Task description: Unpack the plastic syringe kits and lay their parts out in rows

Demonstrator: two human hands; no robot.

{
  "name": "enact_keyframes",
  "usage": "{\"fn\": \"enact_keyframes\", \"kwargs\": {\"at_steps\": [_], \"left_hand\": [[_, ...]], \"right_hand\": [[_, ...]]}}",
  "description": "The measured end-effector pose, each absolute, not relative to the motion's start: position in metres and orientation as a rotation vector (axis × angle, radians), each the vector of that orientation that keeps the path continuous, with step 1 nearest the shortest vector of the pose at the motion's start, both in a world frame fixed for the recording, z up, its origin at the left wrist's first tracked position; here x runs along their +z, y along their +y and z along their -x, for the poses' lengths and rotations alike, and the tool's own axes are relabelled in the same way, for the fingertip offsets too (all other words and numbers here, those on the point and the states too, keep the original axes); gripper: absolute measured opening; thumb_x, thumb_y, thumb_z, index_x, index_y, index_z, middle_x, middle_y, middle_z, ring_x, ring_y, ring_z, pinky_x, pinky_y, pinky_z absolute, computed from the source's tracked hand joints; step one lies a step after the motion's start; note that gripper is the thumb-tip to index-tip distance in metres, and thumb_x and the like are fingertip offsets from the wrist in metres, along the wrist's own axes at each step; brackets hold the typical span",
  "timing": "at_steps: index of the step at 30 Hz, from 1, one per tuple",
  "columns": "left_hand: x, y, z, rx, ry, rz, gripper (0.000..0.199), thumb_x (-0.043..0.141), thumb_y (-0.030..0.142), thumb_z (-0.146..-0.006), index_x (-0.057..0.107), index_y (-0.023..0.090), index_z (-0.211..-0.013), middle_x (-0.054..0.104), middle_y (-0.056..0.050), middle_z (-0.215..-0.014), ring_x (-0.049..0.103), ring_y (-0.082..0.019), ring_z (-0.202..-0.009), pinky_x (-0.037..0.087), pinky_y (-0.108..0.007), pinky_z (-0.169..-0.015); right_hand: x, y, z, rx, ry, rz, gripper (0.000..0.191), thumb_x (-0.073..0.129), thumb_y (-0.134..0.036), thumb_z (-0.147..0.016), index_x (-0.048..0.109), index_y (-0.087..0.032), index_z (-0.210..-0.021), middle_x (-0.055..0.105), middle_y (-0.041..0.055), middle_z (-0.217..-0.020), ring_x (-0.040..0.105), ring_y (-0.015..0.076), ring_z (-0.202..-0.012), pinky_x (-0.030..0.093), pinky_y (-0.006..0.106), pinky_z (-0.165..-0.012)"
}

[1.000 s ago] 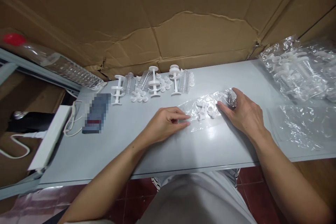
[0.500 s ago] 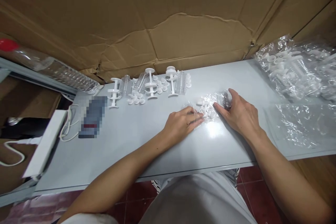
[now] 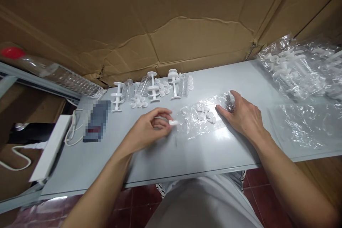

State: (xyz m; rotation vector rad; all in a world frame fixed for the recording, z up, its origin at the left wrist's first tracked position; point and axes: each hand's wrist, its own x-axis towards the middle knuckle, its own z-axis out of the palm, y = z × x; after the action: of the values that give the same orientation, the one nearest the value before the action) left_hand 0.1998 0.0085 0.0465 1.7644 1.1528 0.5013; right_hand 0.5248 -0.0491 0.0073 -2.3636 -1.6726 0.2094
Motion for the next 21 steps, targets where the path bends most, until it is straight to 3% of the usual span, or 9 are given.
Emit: {"fn": "enact_keyframes", "kwargs": {"at_steps": [3,7,12,21], "left_hand": [[0.066,0.027,-0.207,0.571,1.105,-1.943,0.029,0.079,0.037,-0.088,0.08,0.022,-0.112,0.074,-0.006,-0.11,0.066,-0.01,-0.073,0.059,-0.026,-0.073],[0.083,0.058,-0.257,0.63,1.031,-2.154,0.018,0.077,0.036,-0.09,0.083,0.021,-0.1,0.08,-0.005,-0.104,0.072,-0.019,-0.091,0.059,-0.034,-0.089],[0.07,0.095,-0.314,0.491,1.009,-2.575,0.005,0.078,0.022,-0.089,0.082,0.022,-0.093,0.081,-0.003,-0.1,0.07,-0.026,-0.103,0.04,-0.053,-0.113],[0.06,0.125,-0.33,0.262,0.923,-2.784,0.003,0.081,0.021,-0.088,0.082,0.019,-0.089,0.065,-0.009,-0.131,0.049,-0.036,-0.133,0.031,-0.062,-0.114]], "right_hand": [[0.008,-0.049,-0.524,0.218,-1.681,2.365,0.076,0.055,-0.066,-0.095,0.05,-0.015,-0.151,0.076,0.0173,-0.113,0.07,0.0339,-0.093,0.047,0.039,-0.069],[0.01,-0.048,-0.523,0.227,-1.684,2.378,0.073,0.056,-0.064,-0.095,0.051,-0.016,-0.15,0.076,0.0161,-0.113,0.07,0.0327,-0.092,0.047,0.039,-0.07],[0.007,-0.048,-0.523,0.229,-1.689,2.366,0.071,0.056,-0.063,-0.096,0.052,-0.017,-0.149,0.076,0.0157,-0.114,0.07,0.0315,-0.093,0.047,0.038,-0.07],[0.003,-0.049,-0.525,0.207,-1.708,2.357,0.071,0.057,-0.063,-0.096,0.052,-0.016,-0.149,0.076,0.0153,-0.109,0.068,0.0291,-0.085,0.045,0.037,-0.066]]}}
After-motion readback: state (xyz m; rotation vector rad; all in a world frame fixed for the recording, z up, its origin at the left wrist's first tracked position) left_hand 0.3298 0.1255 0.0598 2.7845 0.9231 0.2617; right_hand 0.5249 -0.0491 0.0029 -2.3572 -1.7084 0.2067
